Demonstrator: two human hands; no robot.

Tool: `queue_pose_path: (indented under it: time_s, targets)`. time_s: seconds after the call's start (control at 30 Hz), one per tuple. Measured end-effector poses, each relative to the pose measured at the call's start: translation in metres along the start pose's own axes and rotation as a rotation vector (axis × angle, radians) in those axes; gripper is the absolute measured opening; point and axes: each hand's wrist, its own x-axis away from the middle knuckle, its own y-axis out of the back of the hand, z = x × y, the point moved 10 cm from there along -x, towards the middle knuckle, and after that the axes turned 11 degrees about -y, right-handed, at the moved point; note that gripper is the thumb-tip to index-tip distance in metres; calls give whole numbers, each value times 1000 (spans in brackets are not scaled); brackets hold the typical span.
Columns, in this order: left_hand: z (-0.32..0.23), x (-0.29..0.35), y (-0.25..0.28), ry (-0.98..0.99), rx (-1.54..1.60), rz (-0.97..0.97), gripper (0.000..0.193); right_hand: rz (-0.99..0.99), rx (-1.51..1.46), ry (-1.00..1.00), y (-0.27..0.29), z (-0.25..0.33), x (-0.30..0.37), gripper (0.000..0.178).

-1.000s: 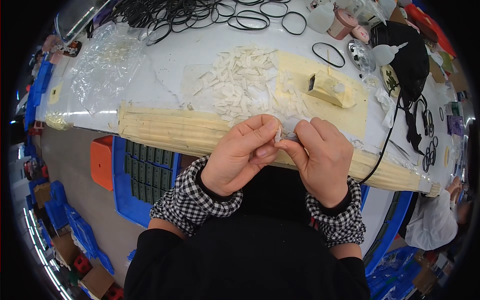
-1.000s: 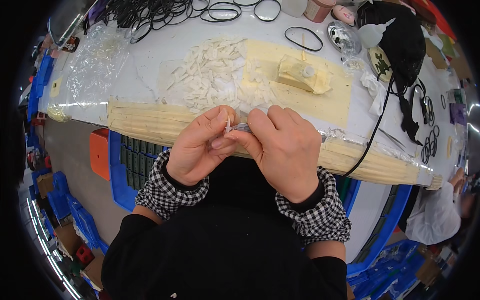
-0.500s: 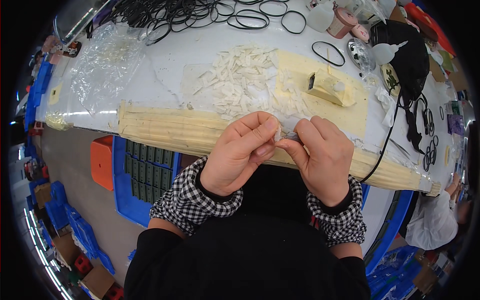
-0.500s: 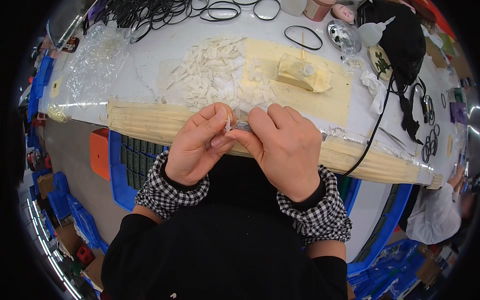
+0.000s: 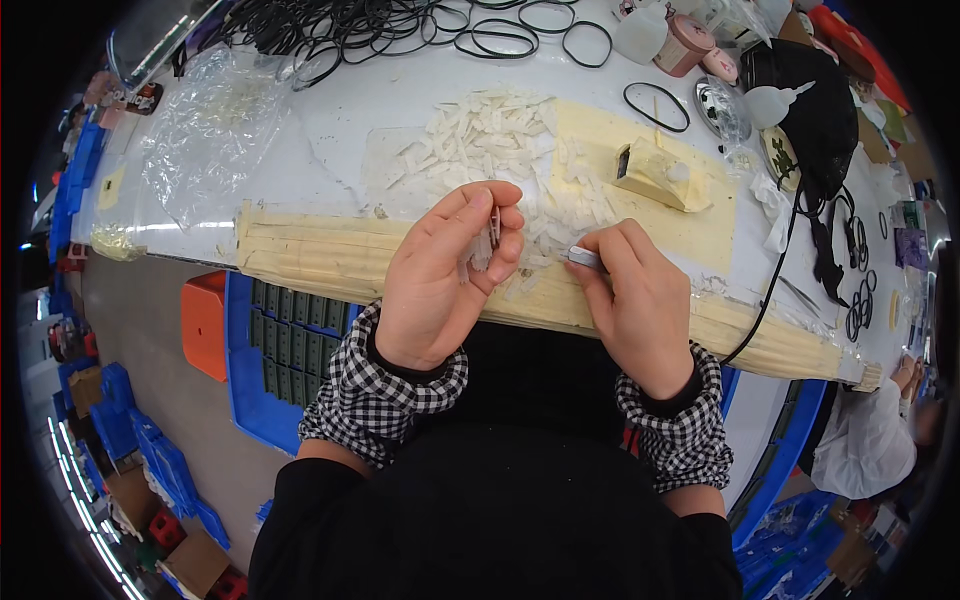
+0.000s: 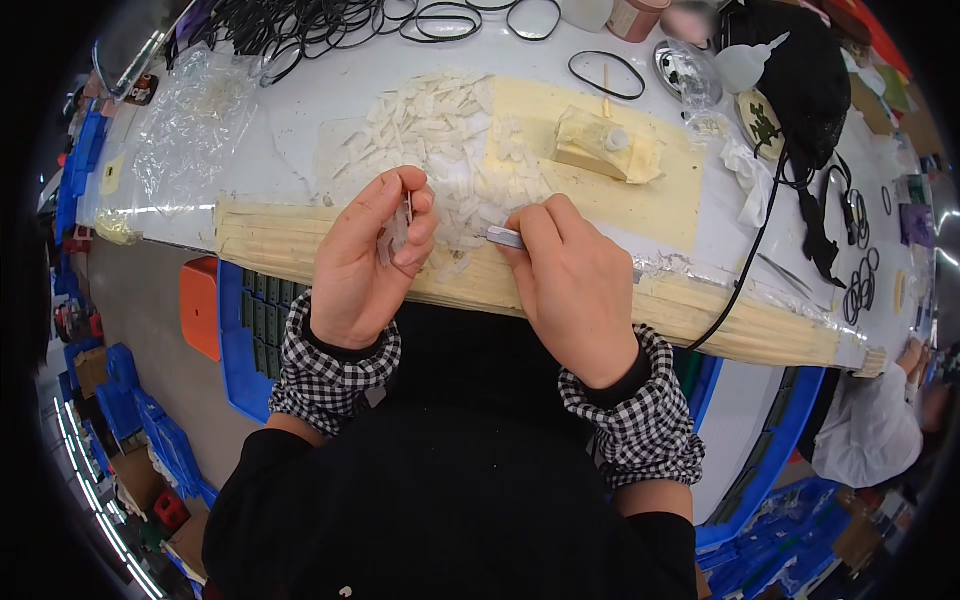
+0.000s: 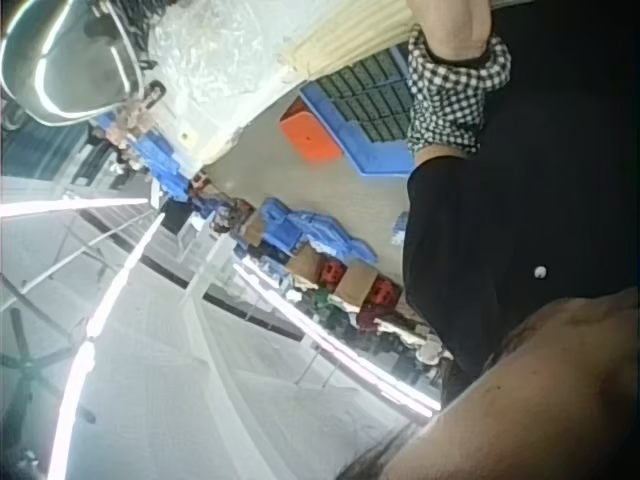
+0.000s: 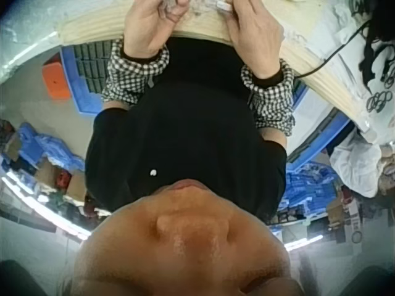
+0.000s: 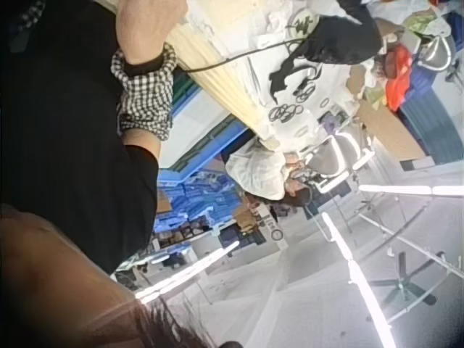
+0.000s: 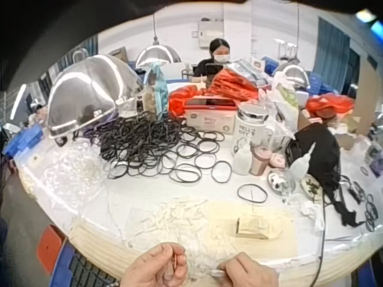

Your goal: Assembling or preparing small white plastic components at a factory workstation.

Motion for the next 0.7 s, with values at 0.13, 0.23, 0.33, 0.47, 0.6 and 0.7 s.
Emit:
queue_pose_path:
  time_s: [0.13, 0.23, 0.33, 0.47, 0.6, 0.7]
  targets:
    - [2, 4, 1, 32, -29, -27, 24, -33, -97, -22, 6, -3, -2, 16]
    - [12, 8, -10, 83, -180, 42, 22, -87, -283, 7, 25, 8, -2, 18]
    - [25, 15, -23, 149, -86, 174, 18, -75, -351, 24, 30, 21, 0, 19]
    - [33, 14, -22, 197, 12, 197, 18, -82, -420, 65, 29, 26, 3, 22]
    - [35, 16, -21, 248, 85, 169, 19, -42, -345, 95, 29, 28, 1, 27]
    - [36, 16, -24, 272, 108, 213, 21, -16, -217, 119, 24, 26, 3, 30]
